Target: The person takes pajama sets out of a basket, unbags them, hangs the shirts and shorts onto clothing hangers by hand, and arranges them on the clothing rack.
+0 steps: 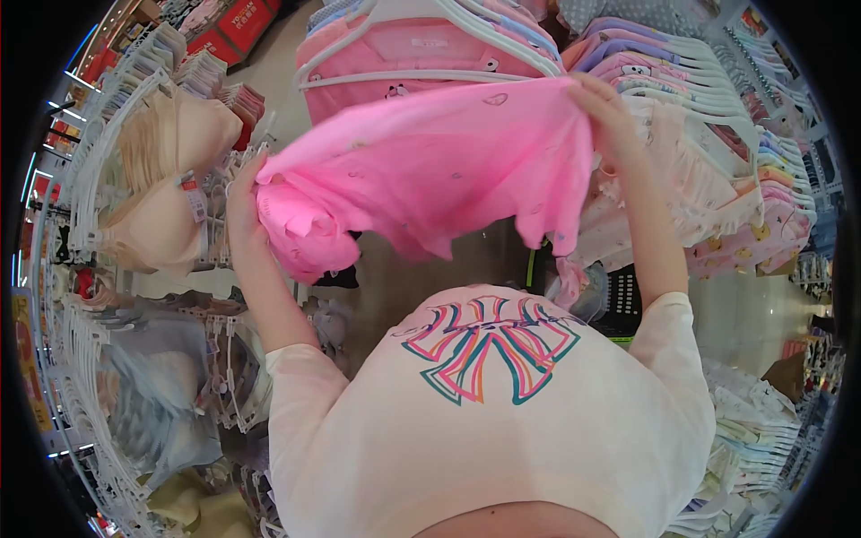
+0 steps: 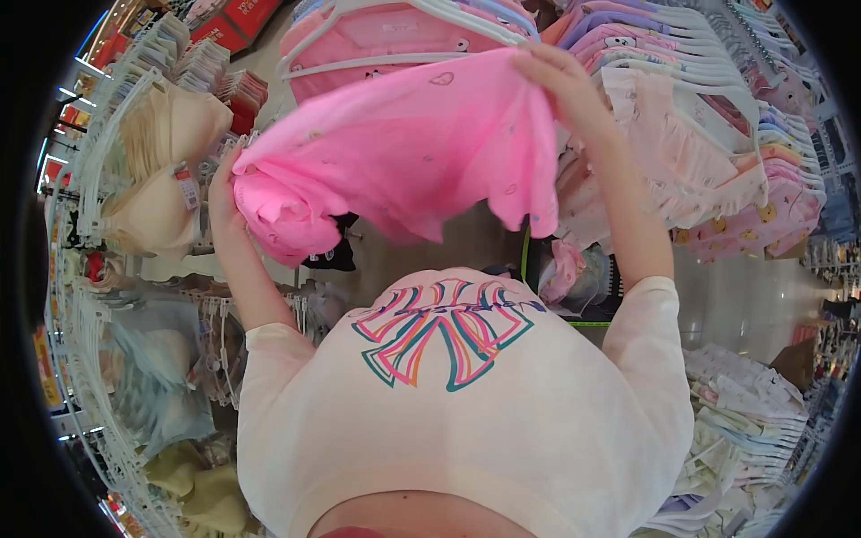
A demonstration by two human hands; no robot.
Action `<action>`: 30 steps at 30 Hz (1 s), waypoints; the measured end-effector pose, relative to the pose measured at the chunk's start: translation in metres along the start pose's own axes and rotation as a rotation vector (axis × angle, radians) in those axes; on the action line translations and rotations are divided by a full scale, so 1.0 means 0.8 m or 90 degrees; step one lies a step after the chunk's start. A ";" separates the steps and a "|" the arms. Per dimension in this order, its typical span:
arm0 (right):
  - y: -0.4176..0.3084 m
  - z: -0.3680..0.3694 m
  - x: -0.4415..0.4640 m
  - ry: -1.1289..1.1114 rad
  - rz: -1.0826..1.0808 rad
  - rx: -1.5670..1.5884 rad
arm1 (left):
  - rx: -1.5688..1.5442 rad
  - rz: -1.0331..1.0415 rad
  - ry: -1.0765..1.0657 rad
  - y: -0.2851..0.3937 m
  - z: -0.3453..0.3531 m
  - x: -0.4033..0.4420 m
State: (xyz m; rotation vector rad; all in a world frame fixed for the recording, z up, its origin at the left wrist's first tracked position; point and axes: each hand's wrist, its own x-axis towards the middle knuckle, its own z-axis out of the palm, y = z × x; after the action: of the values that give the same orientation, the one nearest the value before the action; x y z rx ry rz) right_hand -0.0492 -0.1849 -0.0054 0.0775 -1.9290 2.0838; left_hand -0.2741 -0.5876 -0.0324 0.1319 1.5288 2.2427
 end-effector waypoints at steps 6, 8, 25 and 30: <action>-0.074 0.027 0.022 -0.106 0.011 0.076 | 0.219 0.098 0.020 -0.012 -0.001 0.005; -0.091 0.064 0.020 0.001 0.075 0.151 | 0.194 0.093 0.040 -0.014 0.033 -0.017; 0.050 0.198 0.014 -0.206 -0.100 -0.007 | 0.584 0.237 -0.277 0.030 0.132 -0.070; 0.142 0.162 -0.027 -0.393 -0.116 -0.606 | 0.285 0.205 -0.195 0.032 0.107 -0.057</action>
State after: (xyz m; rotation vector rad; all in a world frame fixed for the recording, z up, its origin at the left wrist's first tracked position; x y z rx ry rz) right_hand -0.0782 -0.3221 -0.1081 0.7036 -2.9175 0.8959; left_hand -0.2137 -0.5389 0.0313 0.8644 1.9041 1.9366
